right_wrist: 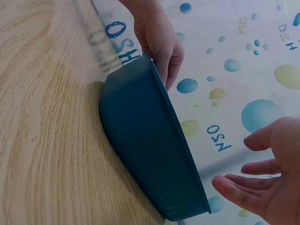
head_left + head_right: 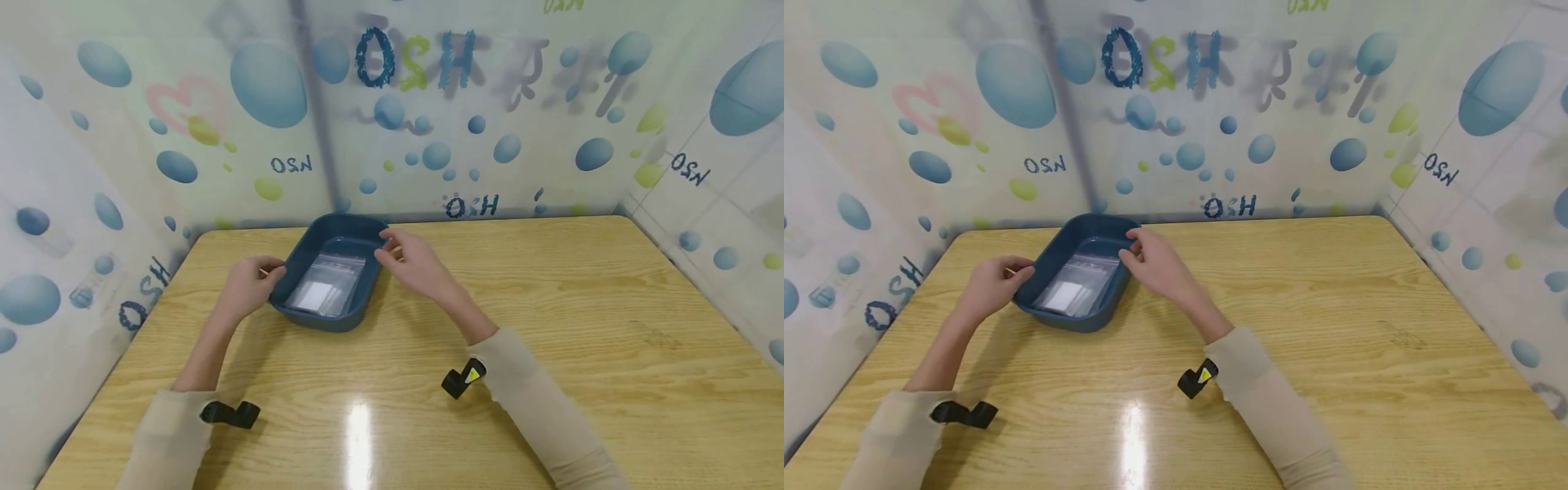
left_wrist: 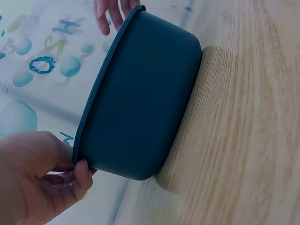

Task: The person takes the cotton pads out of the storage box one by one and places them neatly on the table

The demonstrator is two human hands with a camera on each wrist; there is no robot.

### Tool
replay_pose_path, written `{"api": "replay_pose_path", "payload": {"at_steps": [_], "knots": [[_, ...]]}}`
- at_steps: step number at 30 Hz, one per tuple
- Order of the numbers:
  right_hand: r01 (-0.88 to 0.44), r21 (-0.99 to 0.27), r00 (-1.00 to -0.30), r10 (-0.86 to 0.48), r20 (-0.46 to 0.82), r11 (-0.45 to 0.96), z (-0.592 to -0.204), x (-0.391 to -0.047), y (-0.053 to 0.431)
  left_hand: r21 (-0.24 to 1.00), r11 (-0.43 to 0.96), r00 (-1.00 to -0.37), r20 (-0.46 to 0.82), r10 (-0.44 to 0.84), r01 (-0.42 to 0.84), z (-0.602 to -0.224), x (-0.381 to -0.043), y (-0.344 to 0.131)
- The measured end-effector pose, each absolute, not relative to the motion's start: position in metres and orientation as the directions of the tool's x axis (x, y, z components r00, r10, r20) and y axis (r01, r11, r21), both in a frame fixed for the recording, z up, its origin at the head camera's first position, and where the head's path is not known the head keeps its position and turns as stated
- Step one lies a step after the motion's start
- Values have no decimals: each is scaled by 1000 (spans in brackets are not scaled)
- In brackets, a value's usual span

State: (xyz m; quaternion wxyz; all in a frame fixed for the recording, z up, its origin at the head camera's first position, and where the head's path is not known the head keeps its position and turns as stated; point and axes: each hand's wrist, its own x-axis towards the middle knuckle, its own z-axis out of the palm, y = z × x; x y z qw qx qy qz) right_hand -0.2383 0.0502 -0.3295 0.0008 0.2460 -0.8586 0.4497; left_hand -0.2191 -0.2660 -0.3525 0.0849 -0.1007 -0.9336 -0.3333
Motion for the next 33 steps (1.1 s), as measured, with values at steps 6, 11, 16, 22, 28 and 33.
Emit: {"api": "replay_pose_path", "payload": {"at_steps": [6, 11, 16, 22, 28, 33], "knots": [[-406, -774, -887, -413, 207, 485, -329, -239, 41, 648, 726, -972, 191, 138, 230, -351, -218, -265], [-392, -769, -893, -409, 186, 505, -329, -239, 35, 668, 707, -972, 184, 146, 232, -351, -218, -264], [-387, -763, -898, -401, 183, 517, -330, -240, 28, 676, 696, -969, 188, 157, 244, -353, -219, -264], [-361, -766, -907, -389, 158, 531, -330, -241, 18, 691, 685, -973, 166, 158, 229, -353, -219, -264], [-305, -773, -926, -364, 104, 556, -330, -240, 9, 706, 672, -974, 154, 165, 225, -350, -217, -260], [-263, -766, -938, -341, 60, 587, -332, -241, 3, 712, 667, -976, 143, 167, 219, -351, -219, -260]]}}
